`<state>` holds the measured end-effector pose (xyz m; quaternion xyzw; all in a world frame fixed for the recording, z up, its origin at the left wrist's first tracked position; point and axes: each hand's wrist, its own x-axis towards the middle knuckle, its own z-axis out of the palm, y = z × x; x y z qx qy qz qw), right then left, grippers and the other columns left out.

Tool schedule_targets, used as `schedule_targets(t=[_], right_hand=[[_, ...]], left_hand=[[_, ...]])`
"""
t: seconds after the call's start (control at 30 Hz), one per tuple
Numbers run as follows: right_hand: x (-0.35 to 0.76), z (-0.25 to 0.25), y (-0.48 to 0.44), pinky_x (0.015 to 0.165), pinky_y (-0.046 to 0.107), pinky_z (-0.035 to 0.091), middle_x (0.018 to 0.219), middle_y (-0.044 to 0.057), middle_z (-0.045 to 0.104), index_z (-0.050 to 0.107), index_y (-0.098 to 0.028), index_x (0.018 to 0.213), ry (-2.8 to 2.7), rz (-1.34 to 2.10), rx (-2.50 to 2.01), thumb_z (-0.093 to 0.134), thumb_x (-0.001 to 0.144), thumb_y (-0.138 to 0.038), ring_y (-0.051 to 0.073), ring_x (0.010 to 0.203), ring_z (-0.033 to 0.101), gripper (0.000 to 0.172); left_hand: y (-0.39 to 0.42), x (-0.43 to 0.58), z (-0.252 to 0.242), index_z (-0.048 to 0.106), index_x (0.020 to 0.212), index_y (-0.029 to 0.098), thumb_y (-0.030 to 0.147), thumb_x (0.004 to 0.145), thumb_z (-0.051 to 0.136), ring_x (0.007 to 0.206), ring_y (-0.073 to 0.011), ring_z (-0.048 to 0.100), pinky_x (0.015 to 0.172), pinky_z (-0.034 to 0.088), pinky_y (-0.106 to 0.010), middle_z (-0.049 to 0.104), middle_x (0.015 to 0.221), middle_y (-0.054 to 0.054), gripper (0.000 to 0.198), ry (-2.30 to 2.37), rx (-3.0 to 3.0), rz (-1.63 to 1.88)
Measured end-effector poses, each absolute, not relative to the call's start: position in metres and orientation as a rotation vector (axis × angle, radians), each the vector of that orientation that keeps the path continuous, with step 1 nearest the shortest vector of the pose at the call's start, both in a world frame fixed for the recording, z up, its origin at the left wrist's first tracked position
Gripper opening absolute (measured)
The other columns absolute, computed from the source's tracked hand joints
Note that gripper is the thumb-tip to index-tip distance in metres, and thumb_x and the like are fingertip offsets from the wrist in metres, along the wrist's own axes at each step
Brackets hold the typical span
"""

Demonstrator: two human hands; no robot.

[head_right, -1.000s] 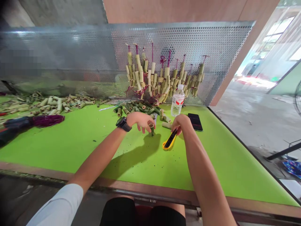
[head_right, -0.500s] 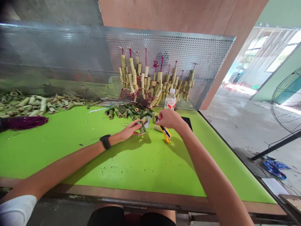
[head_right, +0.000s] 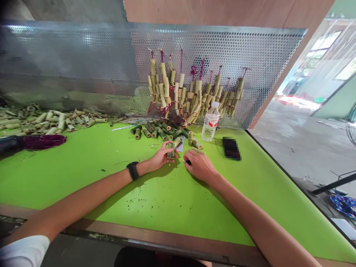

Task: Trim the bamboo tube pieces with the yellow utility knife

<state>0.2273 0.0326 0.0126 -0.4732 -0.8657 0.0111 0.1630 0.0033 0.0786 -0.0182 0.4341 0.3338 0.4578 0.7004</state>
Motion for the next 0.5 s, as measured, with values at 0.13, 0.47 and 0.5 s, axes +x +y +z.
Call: schedule_targets(t=[0.13, 0.47, 0.5], right_hand=[[0.227, 0.017, 0.023, 0.060, 0.029, 0.047, 0.119, 0.011, 0.078, 0.071, -0.018, 0.113, -2.494, -0.037, -1.524, 0.059, 0.109, -0.025, 0.020, 0.086, 0.071, 0.015], [0.224, 0.013, -0.004, 0.066, 0.037, 0.061, 0.121, 0.018, 0.079, 0.075, -0.019, 0.116, -2.380, -0.214, -2.011, 0.050, 0.116, -0.041, 0.034, 0.114, 0.075, 0.033], [0.224, 0.013, -0.003, 0.066, 0.037, 0.061, 0.119, 0.018, 0.080, 0.075, -0.020, 0.115, -2.371, -0.181, -1.998, 0.048, 0.116, -0.040, 0.033, 0.112, 0.076, 0.033]], left_hand=[[0.079, 0.001, -0.022, 0.043, 0.138, 0.027, 0.000, 0.078, 0.073, 0.088, -0.0173, 0.079, 0.074, 0.064, -0.028, 0.073, 0.105, -0.001, 0.073, 0.701, 1.019, 0.997], [0.083, -0.004, -0.035, 0.046, 0.149, 0.028, 0.005, 0.089, 0.084, 0.116, -0.0243, 0.079, 0.109, 0.064, -0.055, 0.074, 0.131, -0.012, 0.075, 0.665, 1.082, 0.939], [0.083, -0.004, -0.035, 0.047, 0.150, 0.028, 0.006, 0.090, 0.084, 0.116, -0.0241, 0.080, 0.111, 0.064, -0.056, 0.074, 0.132, -0.012, 0.074, 0.673, 1.087, 0.937]])
